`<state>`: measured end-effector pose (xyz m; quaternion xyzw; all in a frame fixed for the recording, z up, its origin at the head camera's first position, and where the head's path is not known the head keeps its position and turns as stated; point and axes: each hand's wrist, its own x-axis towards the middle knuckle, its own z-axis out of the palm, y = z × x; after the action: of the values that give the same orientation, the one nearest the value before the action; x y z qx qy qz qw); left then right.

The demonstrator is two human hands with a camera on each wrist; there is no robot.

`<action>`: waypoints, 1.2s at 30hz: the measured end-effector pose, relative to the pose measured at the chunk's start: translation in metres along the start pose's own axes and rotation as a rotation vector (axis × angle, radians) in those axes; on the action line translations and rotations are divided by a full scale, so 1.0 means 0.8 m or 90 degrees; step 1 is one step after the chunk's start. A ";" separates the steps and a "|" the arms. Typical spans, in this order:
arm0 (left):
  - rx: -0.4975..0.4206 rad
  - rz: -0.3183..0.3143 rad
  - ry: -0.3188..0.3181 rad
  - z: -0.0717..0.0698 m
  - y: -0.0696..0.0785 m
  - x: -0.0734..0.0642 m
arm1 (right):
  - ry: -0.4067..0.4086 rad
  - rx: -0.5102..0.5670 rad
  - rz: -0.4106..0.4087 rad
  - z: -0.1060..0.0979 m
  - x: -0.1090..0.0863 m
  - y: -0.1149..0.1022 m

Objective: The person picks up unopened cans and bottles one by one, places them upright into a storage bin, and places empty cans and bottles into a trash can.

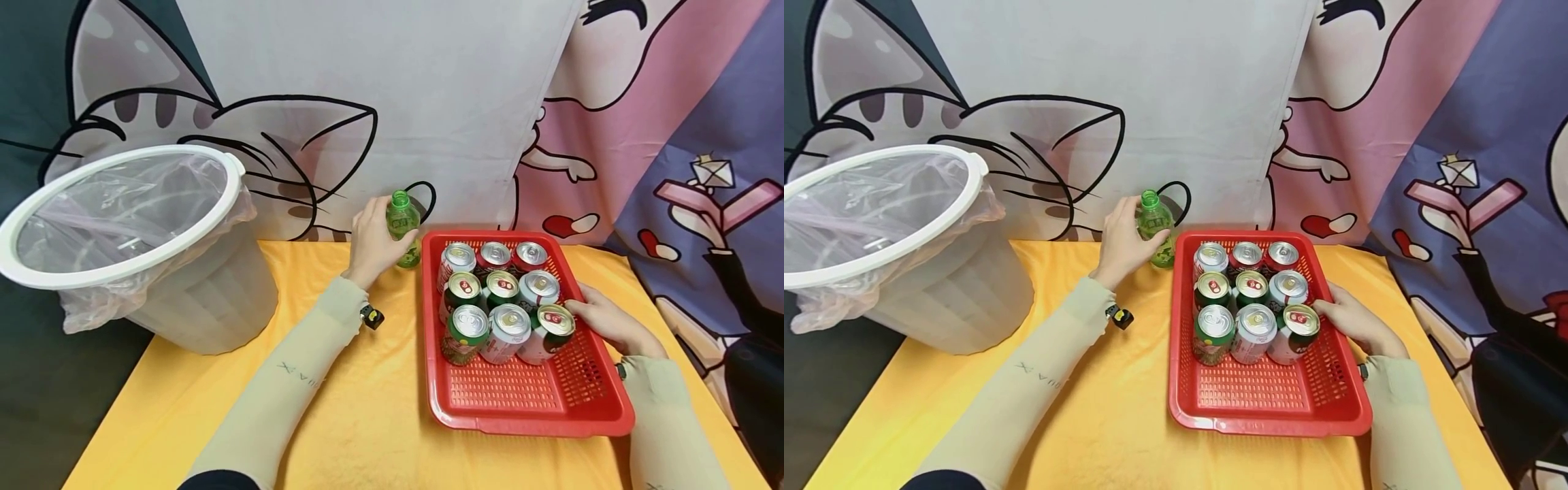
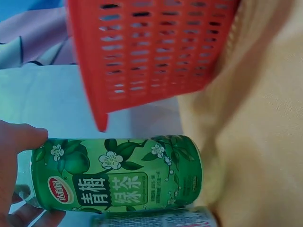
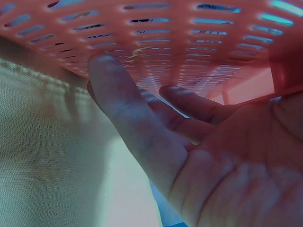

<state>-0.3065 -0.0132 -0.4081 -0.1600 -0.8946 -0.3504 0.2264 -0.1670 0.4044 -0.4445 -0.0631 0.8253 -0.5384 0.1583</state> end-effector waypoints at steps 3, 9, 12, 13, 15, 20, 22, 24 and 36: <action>-0.026 0.004 0.018 -0.014 0.005 -0.004 | -0.002 0.004 -0.005 -0.001 0.000 -0.001; -0.074 0.020 0.050 -0.047 0.016 -0.013 | -0.005 0.010 -0.004 -0.002 0.001 -0.003; -0.097 0.041 0.075 -0.067 0.022 -0.019 | -0.007 0.009 -0.001 -0.002 0.001 -0.004; -0.105 0.050 0.085 -0.074 0.024 -0.021 | -0.007 0.008 -0.001 -0.002 0.001 -0.005; -0.116 0.070 0.108 -0.089 0.028 -0.026 | -0.006 0.006 -0.002 -0.002 0.001 -0.005; -0.134 0.097 0.152 -0.128 0.035 -0.035 | -0.003 0.000 -0.002 -0.002 0.001 -0.006; -0.139 0.097 0.166 -0.142 0.037 -0.039 | -0.003 -0.001 -0.001 -0.002 0.001 -0.005; -0.140 0.094 0.181 -0.156 0.038 -0.042 | -0.004 0.002 -0.001 -0.001 0.000 -0.005; -0.184 0.126 0.315 -0.235 0.051 -0.052 | -0.002 -0.005 0.005 0.000 0.000 -0.003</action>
<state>-0.1978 -0.1214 -0.2847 -0.1870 -0.7333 -0.4786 0.4453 -0.1670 0.4036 -0.4418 -0.0611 0.8274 -0.5344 0.1614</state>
